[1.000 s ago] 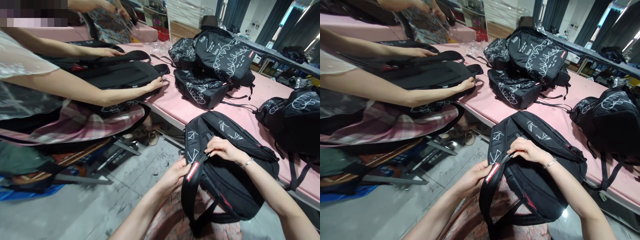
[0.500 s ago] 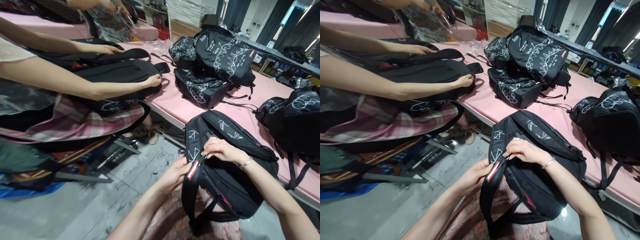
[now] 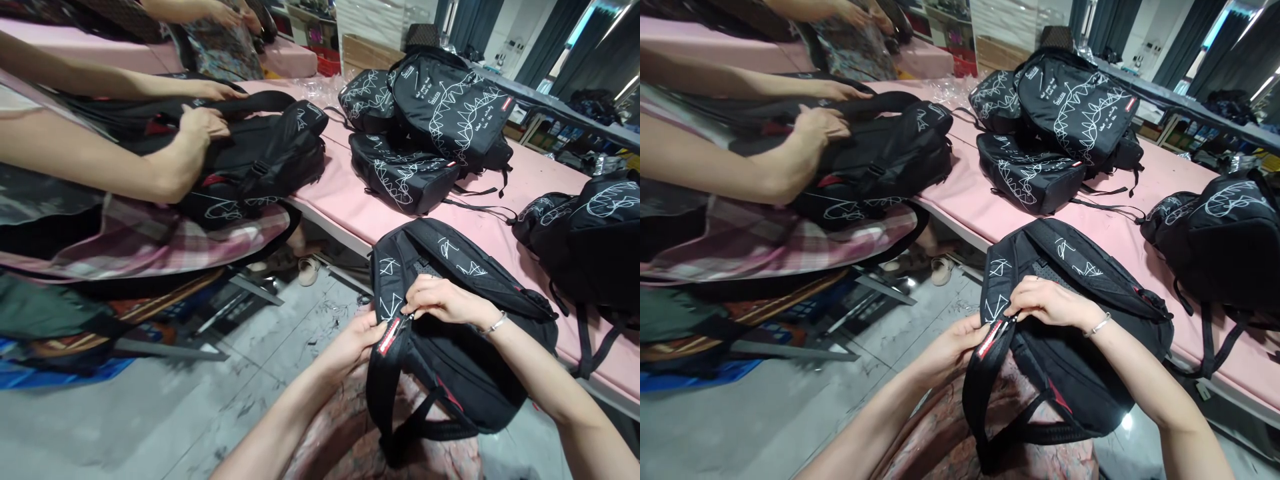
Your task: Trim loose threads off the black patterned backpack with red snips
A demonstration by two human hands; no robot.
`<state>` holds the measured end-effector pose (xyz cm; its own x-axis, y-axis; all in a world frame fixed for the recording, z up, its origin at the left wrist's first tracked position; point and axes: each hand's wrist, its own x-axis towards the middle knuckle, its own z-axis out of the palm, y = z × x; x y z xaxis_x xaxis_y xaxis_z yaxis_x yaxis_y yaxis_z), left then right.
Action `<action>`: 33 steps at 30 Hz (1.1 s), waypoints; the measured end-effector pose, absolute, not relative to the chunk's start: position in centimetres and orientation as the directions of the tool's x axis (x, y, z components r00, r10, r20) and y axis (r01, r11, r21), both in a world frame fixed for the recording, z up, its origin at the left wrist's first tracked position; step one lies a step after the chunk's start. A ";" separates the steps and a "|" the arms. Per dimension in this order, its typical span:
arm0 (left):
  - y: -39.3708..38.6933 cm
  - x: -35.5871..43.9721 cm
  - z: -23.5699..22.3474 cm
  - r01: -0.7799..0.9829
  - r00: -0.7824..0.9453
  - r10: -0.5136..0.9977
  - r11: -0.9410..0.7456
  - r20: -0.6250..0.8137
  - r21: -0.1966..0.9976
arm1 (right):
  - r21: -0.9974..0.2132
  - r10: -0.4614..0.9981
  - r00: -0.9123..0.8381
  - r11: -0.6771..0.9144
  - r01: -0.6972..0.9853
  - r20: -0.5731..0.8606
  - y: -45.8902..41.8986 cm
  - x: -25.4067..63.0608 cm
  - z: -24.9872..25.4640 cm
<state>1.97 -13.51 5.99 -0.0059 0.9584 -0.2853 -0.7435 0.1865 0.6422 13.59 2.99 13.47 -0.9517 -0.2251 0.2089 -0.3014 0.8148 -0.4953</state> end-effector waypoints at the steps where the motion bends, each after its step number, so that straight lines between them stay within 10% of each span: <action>1: -13.5 2.0 6.0 -0.739 -0.008 0.959 0.185 -0.283 0.647 | -0.496 -0.229 -0.952 0.815 -0.301 0.201 2.9 13.6 13.5; 33: -12.9 2.5 5.5 -0.661 -0.041 0.973 0.145 -0.229 0.736 | -0.361 -0.233 -0.958 0.890 -0.279 0.168 0.0 15.1 13.9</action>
